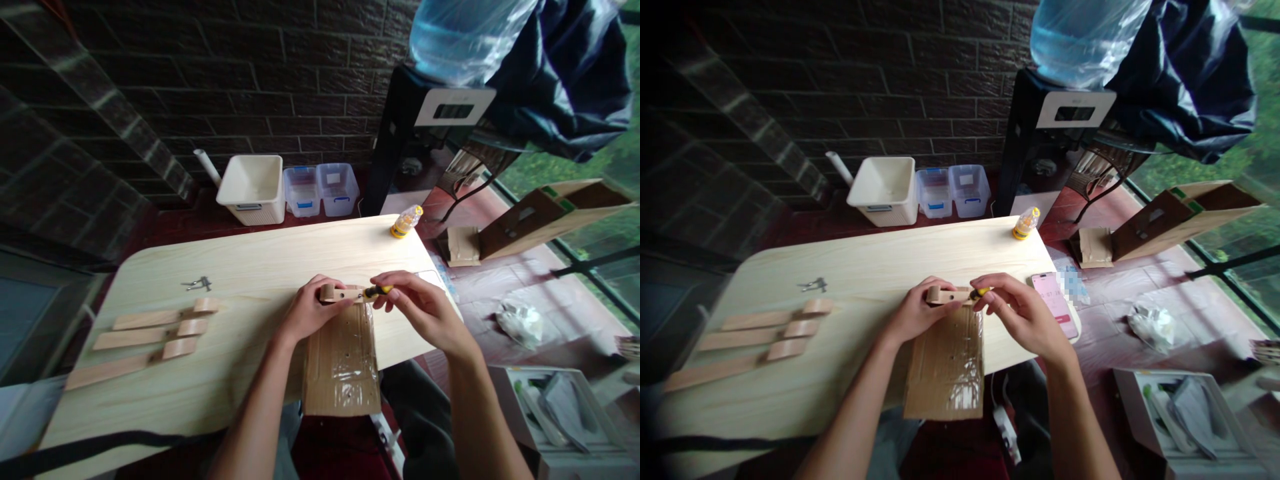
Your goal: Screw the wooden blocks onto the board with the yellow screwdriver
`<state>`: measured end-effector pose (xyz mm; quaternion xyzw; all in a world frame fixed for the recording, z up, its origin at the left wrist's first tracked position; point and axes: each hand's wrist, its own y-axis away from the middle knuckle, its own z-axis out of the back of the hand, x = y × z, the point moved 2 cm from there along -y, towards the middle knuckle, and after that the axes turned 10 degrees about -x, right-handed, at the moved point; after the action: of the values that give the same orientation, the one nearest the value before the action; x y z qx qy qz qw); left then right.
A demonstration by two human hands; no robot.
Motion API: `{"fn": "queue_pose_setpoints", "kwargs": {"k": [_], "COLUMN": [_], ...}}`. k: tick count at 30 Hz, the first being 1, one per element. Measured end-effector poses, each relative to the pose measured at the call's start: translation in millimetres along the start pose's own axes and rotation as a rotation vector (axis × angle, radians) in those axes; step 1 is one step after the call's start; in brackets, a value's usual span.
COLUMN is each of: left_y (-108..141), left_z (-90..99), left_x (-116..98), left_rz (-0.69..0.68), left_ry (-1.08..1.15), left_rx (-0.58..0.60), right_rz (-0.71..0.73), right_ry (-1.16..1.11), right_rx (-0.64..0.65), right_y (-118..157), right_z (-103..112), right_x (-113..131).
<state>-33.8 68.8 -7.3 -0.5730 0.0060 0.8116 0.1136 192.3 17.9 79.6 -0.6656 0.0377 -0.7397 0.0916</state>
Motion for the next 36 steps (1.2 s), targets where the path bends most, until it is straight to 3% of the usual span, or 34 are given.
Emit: {"fn": "queue_pose_setpoints", "kwargs": {"k": [22, 30, 36], "left_y": [0, -1, -1], "left_z": [0.4, -1.4, -1.9], "left_x": [-1, 0, 0], "left_rz": [-0.006, -0.02, -0.014], "left_ry": [0.001, -0.013, -0.008], "left_rx": [0.013, -0.014, -0.011], "right_rz": [-0.031, -0.041, -0.057], "right_ry": [-0.102, -0.096, -0.115], "right_rx": [-0.029, 0.107, 0.085], "right_y": [-1, 5, 2], "right_z": [-3, -15, -12], "right_x": [-6, 11, 4]}}
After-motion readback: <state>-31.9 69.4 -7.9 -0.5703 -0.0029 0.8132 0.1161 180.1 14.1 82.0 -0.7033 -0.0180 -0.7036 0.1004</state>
